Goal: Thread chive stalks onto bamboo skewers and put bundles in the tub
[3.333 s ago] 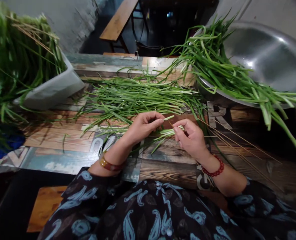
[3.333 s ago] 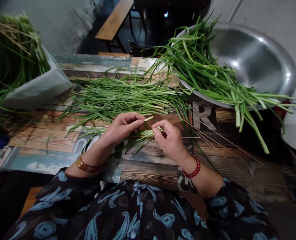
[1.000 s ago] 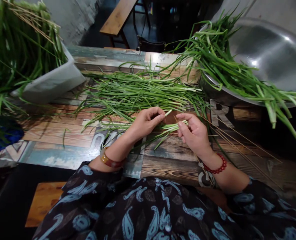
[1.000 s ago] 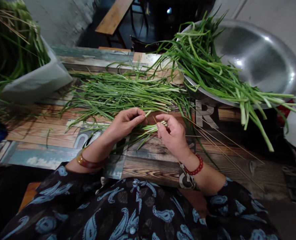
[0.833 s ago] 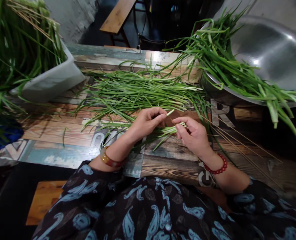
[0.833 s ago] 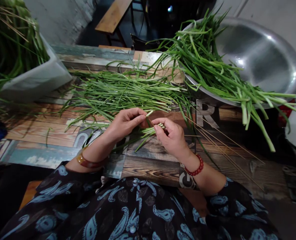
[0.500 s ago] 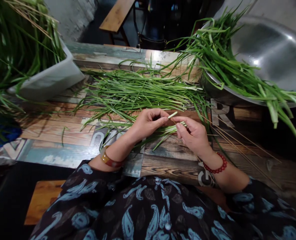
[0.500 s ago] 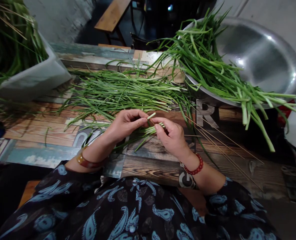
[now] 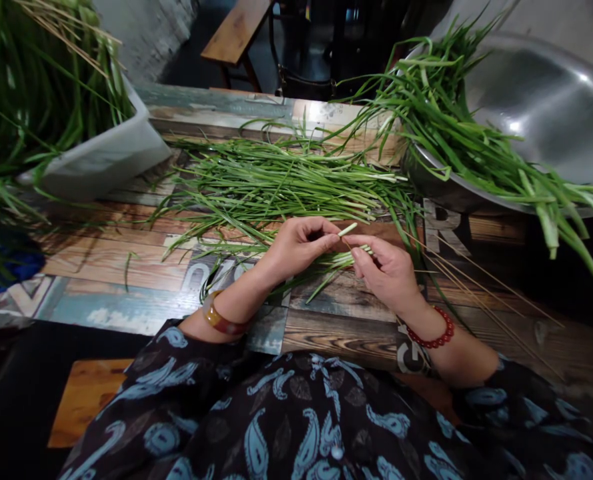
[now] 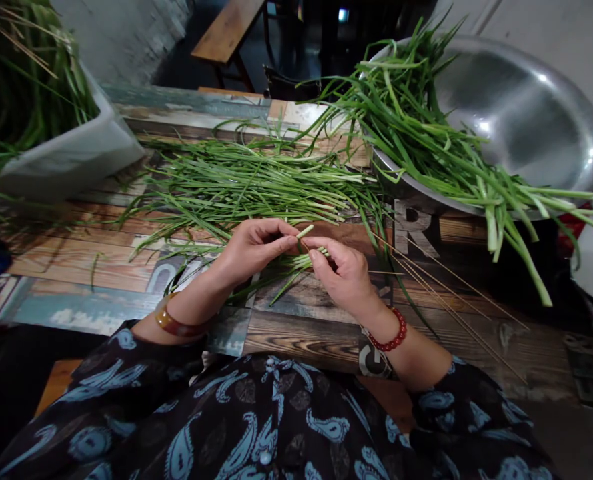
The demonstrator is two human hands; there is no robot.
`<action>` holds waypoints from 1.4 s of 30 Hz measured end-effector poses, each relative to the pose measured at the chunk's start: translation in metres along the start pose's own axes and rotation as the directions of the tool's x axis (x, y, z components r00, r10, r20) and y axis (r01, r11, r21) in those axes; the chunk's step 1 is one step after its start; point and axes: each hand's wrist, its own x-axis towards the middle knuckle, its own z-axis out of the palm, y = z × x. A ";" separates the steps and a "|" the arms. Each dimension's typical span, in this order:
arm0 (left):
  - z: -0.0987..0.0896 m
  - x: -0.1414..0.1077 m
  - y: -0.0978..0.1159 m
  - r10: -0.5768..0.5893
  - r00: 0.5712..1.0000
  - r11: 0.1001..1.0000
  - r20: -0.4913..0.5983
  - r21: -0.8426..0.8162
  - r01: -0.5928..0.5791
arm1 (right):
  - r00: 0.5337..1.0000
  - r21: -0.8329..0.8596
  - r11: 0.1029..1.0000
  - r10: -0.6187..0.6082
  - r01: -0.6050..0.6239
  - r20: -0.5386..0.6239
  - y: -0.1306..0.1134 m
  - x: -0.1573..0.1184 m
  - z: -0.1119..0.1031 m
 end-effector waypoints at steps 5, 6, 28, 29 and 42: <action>0.000 0.000 0.000 0.001 1.000 1.000 -0.007 0.023 -0.001 | 1.000 -0.009 1.000 -0.002 0.002 -0.017 0.000 -0.001 0.001; 0.000 0.000 0.000 0.003 1.000 1.000 -0.008 0.026 -0.003 | 1.000 -0.008 1.000 -0.003 0.003 -0.020 0.001 -0.001 0.001; 0.002 -0.002 -0.009 0.274 0.958 0.868 -0.085 0.450 -0.209 | 0.994 0.147 0.985 0.096 -0.089 -0.044 0.013 -0.003 0.012; 0.002 -0.002 -0.009 0.277 0.958 0.861 -0.074 0.462 -0.214 | 0.994 0.155 0.984 0.100 -0.094 -0.038 0.013 -0.003 0.012; 0.003 -0.001 -0.011 0.267 0.959 0.873 0.100 0.397 -0.284 | 0.997 0.154 0.986 0.071 -0.069 -0.010 0.013 0.001 0.009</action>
